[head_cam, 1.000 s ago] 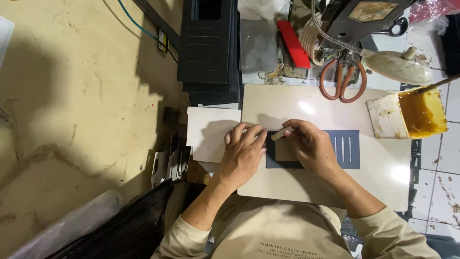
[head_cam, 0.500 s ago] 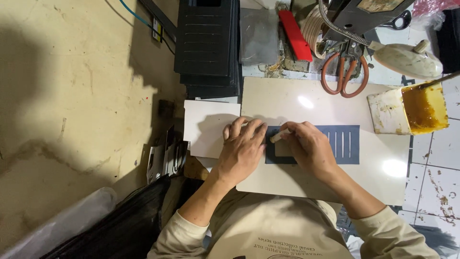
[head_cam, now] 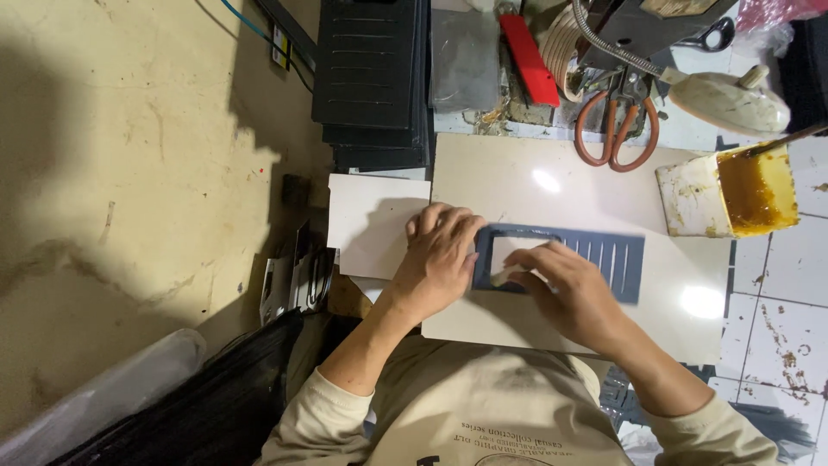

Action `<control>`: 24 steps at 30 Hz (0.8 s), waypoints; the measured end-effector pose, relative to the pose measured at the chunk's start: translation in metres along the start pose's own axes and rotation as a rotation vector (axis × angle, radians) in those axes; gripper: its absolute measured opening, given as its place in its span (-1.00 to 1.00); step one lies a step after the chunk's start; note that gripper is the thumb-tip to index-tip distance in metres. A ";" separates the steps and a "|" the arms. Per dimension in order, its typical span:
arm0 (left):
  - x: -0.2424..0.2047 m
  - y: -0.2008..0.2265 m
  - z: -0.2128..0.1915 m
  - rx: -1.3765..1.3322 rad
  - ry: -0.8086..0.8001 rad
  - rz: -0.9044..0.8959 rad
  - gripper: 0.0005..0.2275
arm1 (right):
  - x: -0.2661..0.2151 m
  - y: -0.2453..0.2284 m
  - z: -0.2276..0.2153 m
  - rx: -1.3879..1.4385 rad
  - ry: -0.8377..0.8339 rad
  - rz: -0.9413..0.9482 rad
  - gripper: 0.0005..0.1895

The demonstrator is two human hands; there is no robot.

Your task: The person picks up a dark leather frame piece with slotted cutouts, applies glue from a yellow glue pot using a small applicator stick along the frame edges, then lays a translucent mesh panel into the glued window and presses it down to bond. They repeat this gluing and panel-setting cycle on successive leather pieces at the workbench.

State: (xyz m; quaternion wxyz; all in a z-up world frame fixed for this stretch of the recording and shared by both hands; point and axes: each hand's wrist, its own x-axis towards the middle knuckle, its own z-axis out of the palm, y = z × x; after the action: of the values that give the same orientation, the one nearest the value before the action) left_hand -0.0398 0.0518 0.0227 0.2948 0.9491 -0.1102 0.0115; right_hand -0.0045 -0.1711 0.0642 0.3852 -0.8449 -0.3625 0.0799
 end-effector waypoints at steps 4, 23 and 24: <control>0.021 -0.009 0.017 -0.049 -0.077 0.038 -0.53 | -0.005 -0.012 -0.030 0.032 0.058 0.128 -0.77; -0.017 0.026 0.024 0.086 0.211 -0.082 -0.70 | 0.014 0.019 -0.003 -0.039 0.063 -0.074 -0.71; -0.019 0.029 0.022 0.108 0.227 -0.068 -0.69 | 0.015 0.021 -0.001 -0.054 0.053 -0.084 -0.71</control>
State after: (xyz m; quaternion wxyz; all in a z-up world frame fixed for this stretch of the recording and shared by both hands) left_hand -0.0657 0.0203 0.0186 0.2543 0.9593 -0.0429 0.1149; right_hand 0.0182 -0.1704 0.0523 0.3746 -0.8410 -0.3892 0.0314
